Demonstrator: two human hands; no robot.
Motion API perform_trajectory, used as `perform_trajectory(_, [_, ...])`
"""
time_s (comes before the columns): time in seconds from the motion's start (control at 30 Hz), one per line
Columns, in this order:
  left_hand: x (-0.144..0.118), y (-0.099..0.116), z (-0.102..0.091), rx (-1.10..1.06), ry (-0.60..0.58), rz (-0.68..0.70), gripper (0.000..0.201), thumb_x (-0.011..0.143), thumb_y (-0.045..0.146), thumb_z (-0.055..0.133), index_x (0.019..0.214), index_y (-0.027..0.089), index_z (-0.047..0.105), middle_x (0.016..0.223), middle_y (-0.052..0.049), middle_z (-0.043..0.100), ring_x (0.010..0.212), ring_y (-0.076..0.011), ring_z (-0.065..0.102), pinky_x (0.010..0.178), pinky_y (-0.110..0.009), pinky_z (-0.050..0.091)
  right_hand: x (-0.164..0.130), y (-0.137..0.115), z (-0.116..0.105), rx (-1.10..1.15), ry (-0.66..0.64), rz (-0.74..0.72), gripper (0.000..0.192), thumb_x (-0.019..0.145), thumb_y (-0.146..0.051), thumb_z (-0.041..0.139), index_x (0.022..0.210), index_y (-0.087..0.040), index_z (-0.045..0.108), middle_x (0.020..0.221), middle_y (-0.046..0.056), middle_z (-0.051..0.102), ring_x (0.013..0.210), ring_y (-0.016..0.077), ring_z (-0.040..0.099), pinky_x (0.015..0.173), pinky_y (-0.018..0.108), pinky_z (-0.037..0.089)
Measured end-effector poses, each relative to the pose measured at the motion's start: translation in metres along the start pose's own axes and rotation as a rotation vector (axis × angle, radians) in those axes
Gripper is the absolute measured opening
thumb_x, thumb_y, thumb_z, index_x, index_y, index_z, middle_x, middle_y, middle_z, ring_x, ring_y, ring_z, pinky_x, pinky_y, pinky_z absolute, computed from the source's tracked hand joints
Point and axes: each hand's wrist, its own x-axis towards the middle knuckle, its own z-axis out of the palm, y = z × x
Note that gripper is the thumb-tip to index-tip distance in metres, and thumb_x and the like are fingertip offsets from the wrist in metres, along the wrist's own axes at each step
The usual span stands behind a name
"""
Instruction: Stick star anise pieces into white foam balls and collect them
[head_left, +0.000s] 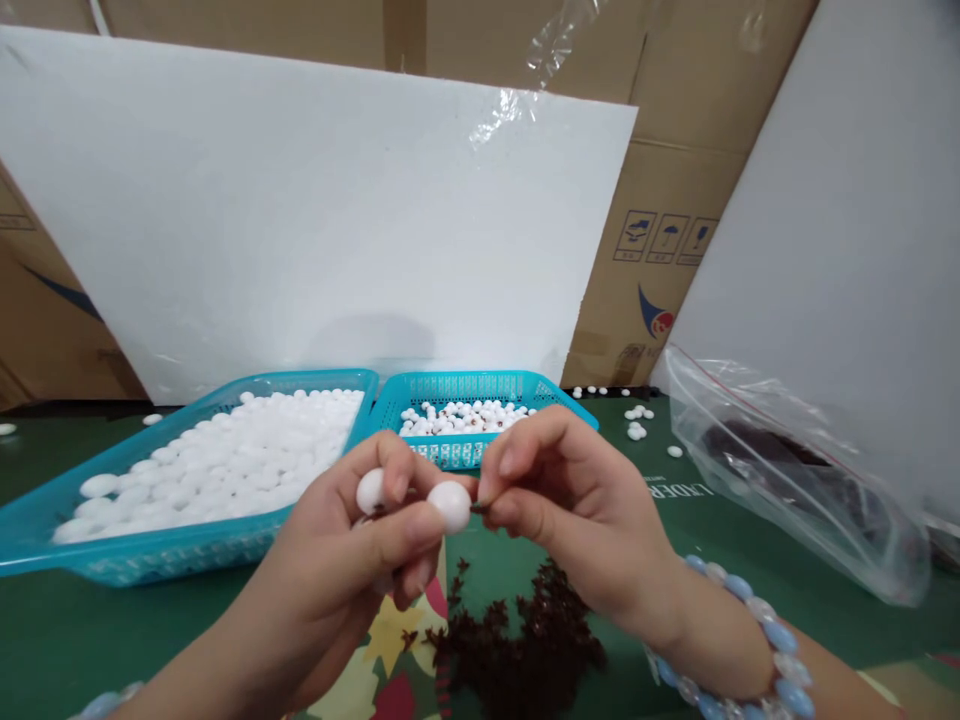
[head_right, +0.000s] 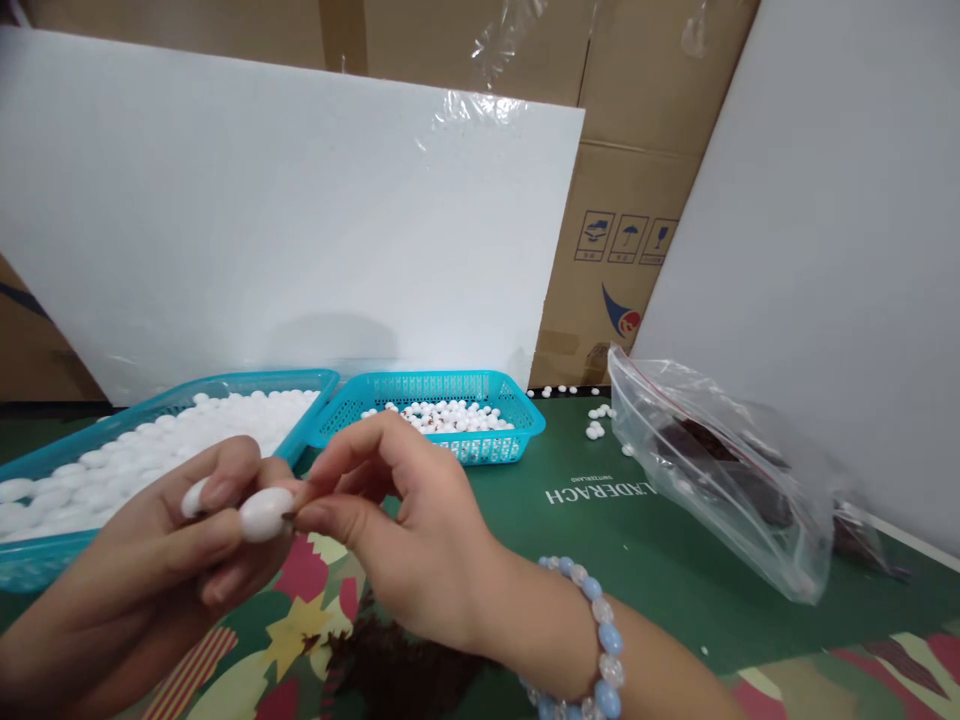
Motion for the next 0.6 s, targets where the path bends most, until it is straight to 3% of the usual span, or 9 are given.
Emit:
perform_trajectory(0.23, [-0.0007,-0.0019,-0.0011,0.052,-0.016,0.040,0.023,0.052,0.011,0.057,0.044,0.016,0.037,0.046,0.008,0.049,0.034,-0.0010,0.037,0.031,-0.008,0.031,0.0012,-0.0009,-0.0011,-0.040,0.000,0.005,0.017,0.061,-0.010,0.053,0.063,-0.020,0.040,0.056,-0.005,0.046,0.050,0.0056,0.046,0.047,0.017,0.039])
perform_trajectory(0.43, [0.0007,-0.0010,0.0001,0.088,-0.073,0.060,0.023,0.053,0.010,0.056,0.043,0.017,0.037,0.047,0.006,0.048,0.035,-0.0023,0.037,0.032,-0.011,0.031,0.0009,-0.0028,-0.0011,-0.099,-0.046,-0.018,0.015,0.064,-0.025,0.053,0.065,-0.021,0.039,0.057,-0.004,0.045,0.051,0.0072,0.050,0.049,0.019,0.043])
perform_trajectory(0.6, [0.0001,-0.0001,-0.0014,0.115,-0.089,0.056,0.022,0.055,0.009,0.055,0.044,0.018,0.038,0.047,0.006,0.049,0.037,-0.0028,0.039,0.033,-0.011,0.033,-0.0005,-0.0010,-0.0023,-0.228,-0.068,-0.097,0.014,0.066,-0.016,0.050,0.064,-0.021,0.038,0.058,-0.004,0.044,0.051,0.0067,0.049,0.047,0.017,0.041])
